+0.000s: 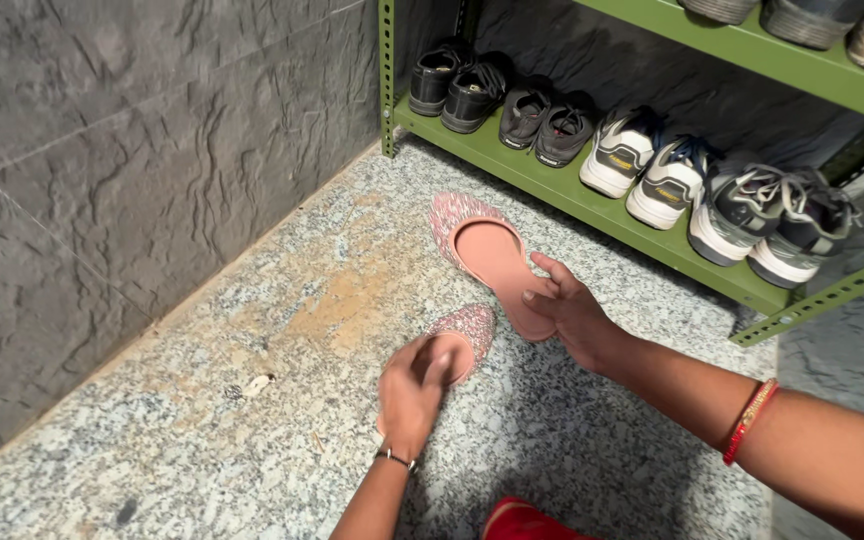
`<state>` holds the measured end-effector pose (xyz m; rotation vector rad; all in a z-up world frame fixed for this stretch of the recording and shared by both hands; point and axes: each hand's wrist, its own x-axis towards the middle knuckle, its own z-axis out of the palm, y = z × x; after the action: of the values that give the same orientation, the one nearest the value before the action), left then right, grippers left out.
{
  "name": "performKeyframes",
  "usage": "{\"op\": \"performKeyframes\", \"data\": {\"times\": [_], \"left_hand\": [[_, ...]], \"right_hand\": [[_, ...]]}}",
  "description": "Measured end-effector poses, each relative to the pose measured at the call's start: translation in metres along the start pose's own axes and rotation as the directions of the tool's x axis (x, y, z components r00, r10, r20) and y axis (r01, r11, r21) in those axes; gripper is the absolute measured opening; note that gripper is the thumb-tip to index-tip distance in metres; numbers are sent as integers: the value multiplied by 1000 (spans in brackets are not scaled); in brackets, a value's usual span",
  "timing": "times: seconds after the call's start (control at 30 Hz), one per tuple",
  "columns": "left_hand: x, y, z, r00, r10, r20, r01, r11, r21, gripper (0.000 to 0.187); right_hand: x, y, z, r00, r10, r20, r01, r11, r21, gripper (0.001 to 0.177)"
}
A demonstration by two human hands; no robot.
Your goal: The person wipes several pairs of shoes with a cloth, including sneakers, flip-flops, and slippers, then places them on a green metal shoe rack.
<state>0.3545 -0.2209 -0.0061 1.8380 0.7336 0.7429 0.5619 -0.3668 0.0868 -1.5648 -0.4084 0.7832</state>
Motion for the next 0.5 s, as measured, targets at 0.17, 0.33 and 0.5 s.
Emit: {"op": "performKeyframes", "data": {"times": [0.17, 0.33, 0.5], "left_hand": [[35, 54, 3, 966, -173, 190, 255, 719, -647, 65], [42, 69, -15, 971, -181, 157, 227, 477, -849, 29], [42, 59, -32, 990, -107, 87, 108, 216, -970, 18]], "right_hand": [[-14, -14, 29, 985, -134, 107, 137, 990, -18, 80], [-47, -29, 71, 929, -216, 300, 272, 948, -163, 85], [-71, -56, 107, 938, -200, 283, 320, 815, -483, 103]]}}
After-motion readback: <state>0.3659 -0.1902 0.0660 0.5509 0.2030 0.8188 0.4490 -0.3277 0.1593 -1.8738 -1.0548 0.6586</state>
